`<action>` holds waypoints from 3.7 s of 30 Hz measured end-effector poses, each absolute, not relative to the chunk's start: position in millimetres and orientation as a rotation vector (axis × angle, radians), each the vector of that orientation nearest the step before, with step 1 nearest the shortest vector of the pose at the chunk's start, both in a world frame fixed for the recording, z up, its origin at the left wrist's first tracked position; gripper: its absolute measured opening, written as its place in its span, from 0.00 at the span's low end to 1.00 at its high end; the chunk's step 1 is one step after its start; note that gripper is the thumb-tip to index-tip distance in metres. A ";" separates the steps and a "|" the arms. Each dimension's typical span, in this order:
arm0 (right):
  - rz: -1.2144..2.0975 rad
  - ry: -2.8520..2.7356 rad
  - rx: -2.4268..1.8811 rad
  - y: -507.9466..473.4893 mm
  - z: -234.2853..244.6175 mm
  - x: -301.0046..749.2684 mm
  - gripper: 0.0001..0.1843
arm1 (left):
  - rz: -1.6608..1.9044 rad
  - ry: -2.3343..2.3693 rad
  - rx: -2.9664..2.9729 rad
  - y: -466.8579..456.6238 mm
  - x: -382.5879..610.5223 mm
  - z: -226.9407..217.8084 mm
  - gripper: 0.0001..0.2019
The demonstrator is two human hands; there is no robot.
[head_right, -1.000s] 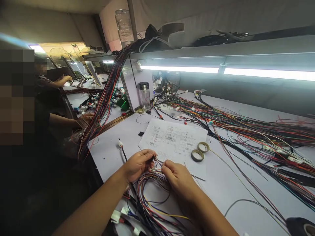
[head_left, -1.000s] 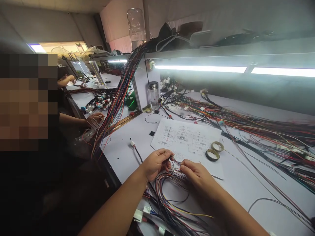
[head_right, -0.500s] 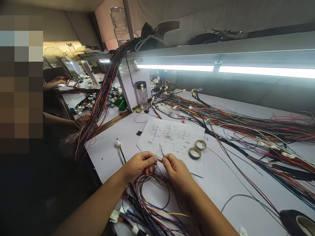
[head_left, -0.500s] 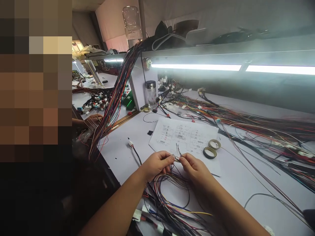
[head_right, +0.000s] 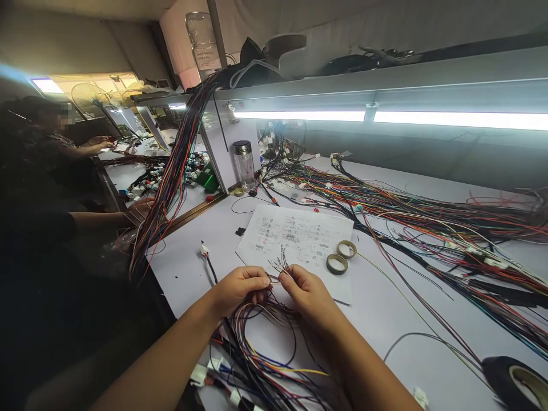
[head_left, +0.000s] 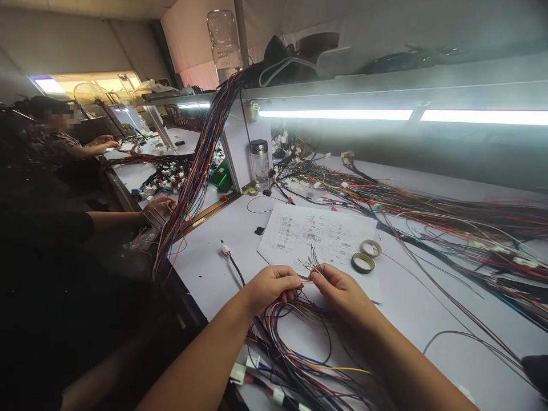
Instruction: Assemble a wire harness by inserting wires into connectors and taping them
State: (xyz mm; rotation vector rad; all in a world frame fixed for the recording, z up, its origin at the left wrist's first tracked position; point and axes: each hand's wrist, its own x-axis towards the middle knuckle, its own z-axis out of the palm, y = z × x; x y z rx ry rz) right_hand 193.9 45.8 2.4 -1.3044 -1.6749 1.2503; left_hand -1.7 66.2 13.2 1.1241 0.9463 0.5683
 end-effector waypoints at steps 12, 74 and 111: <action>1.505 -1.663 -1.309 42.1 16.7 189.1 0.16 | 0.705 0.978 1.159 65.6 2.3 14.4 0.19; 0.539 -1.746 -1.424 40.2 13.8 193.2 0.16 | 0.725 0.859 0.778 64.2 0.2 17.6 0.17; 1.175 -1.680 -1.608 36.8 9.7 178.8 0.15 | 0.711 0.744 0.693 67.1 -4.2 10.6 0.22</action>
